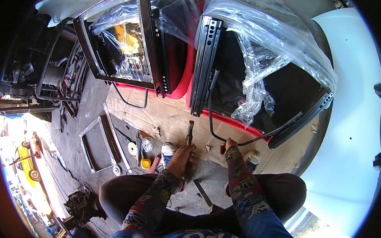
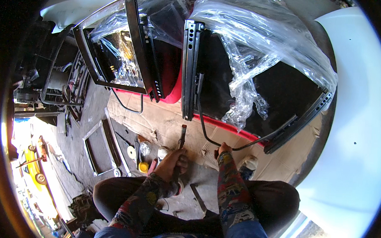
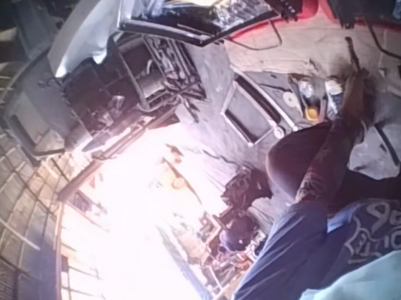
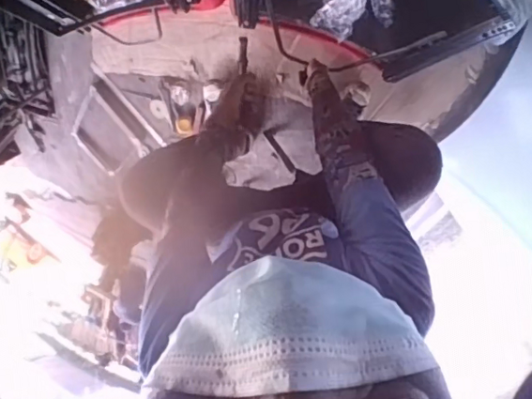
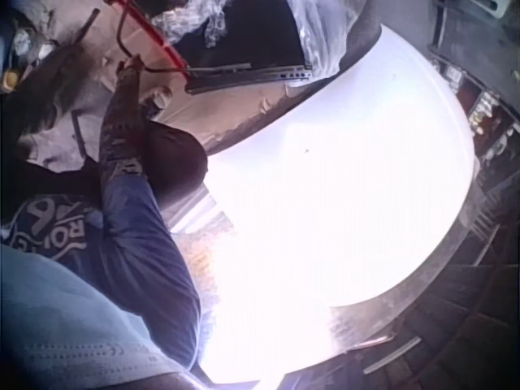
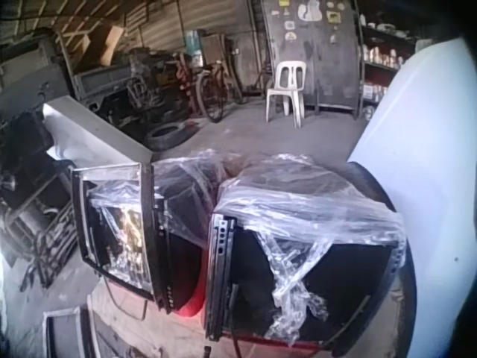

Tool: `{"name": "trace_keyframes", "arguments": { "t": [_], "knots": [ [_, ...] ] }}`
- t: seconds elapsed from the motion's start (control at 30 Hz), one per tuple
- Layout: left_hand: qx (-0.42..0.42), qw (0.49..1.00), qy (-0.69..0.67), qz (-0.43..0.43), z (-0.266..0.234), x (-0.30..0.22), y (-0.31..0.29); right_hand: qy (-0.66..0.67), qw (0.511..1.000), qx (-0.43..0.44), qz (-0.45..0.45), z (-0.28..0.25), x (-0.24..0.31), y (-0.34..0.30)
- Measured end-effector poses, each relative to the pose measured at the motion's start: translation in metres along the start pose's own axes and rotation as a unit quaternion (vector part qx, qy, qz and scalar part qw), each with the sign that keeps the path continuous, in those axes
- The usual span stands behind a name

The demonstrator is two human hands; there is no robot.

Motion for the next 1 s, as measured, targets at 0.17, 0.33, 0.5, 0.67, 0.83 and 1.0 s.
{"name": "trace_keyframes", "arguments": {
  "t": [0.17,0.33,0.5,0.67,0.83,1.0],
  "knots": [
    [0.009,1.0,-0.004,-0.011,0.005,-0.002,-0.003,-0.002,1.0,-0.01,-0.013,-0.005,-0.002,0.023],
    [-0.009,1.0,0.014,0.004,0.009,-0.013,-0.008,-0.02,0.999,0.014,-0.037,-0.005,-0.005,0.059],
    [-0.056,0.991,0.111,0.056,0.0,-0.017,-0.017,0.039,0.999,0.03,0.019,-0.006,-0.019,0.094],
    [-0.019,0.999,0.028,0.006,-0.003,-0.009,-0.015,-0.085,0.994,0.014,-0.073,-0.003,-0.001,0.087],
    [0.022,1.0,-0.012,0.013,0.005,-0.007,-0.009,0.04,0.999,-0.011,0.028,-0.006,-0.012,0.033],
    [-0.012,1.0,0.016,-0.019,0.0,0.005,-0.012,-0.152,0.987,-0.001,-0.052,-0.004,-0.001,0.027]
  ]
}}
Point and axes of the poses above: each hand's wrist, its own y-axis towards the middle knuckle, its own z-axis out of the palm, x = y × z, the point moved 8 cm from there along y, towards the middle knuckle, and after that the axes turned 12 degrees about z, right-handed, at the moved point
